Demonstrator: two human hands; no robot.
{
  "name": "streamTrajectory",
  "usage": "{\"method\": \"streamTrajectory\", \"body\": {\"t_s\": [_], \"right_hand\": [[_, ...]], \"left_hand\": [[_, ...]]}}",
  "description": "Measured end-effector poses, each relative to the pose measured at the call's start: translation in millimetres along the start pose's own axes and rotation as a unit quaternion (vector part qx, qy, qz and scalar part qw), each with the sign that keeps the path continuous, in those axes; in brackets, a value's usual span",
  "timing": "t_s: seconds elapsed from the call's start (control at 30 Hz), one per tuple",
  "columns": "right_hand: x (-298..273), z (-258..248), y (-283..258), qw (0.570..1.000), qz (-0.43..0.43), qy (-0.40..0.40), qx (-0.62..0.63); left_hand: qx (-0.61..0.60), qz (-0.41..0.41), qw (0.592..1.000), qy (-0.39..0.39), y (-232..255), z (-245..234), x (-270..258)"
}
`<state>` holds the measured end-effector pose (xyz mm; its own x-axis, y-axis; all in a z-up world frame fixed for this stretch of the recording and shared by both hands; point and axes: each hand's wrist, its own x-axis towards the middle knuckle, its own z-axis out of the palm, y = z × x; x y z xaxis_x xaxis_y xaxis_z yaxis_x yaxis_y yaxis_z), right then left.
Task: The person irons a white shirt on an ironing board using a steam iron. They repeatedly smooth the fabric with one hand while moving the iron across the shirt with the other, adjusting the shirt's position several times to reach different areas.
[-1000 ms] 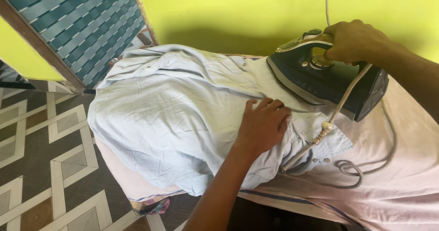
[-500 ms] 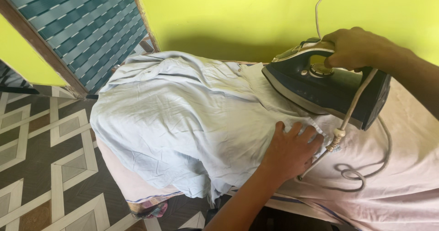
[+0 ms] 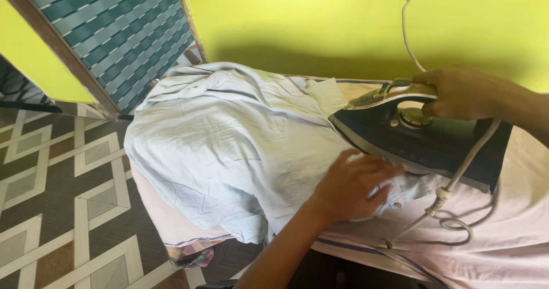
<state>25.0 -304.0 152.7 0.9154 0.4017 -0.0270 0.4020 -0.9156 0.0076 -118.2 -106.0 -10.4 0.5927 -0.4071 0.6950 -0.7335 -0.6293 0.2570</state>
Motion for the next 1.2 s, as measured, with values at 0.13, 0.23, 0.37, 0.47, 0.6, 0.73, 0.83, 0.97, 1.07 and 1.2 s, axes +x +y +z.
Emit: {"method": "streamTrajectory", "body": {"t_s": [0.13, 0.23, 0.37, 0.47, 0.6, 0.73, 0.83, 0.97, 1.07, 1.2], "right_hand": [[-3, 18, 9, 1.000, 0.003, -0.003, 0.006], [-8, 22, 14, 1.000, 0.012, -0.008, -0.004], [-11, 32, 29, 0.999, -0.014, -0.018, -0.034], [-6, 41, 50, 0.999, -0.050, -0.011, -0.002], [-4, 41, 44, 0.999, -0.026, 0.002, -0.048], [-3, 23, 5, 0.995, 0.054, -0.018, -0.087], [5, 14, -7, 0.995, 0.067, -0.017, -0.071], [17, 22, 11, 0.999, 0.026, -0.036, -0.028], [17, 34, 31, 0.999, -0.030, -0.006, -0.034], [10, 51, 63, 0.997, -0.013, -0.025, -0.067]], "left_hand": [[0.011, -0.207, 0.968, 0.139, -47, -18, 16], [0.119, -0.325, 0.936, 0.056, -90, -32, 23], [0.197, -0.413, 0.874, -0.163, -121, -47, 18], [0.208, -0.415, 0.860, -0.212, -125, -50, 14], [0.207, -0.401, 0.871, -0.192, -123, -48, 9], [0.207, -0.397, 0.873, -0.190, -122, -49, 5], [0.208, -0.392, 0.878, -0.181, -125, -48, 7], [0.206, -0.392, 0.879, -0.176, -125, -47, 4], [0.205, -0.390, 0.880, -0.176, -125, -47, 4], [0.209, -0.385, 0.881, -0.177, -126, -48, 4]]}}
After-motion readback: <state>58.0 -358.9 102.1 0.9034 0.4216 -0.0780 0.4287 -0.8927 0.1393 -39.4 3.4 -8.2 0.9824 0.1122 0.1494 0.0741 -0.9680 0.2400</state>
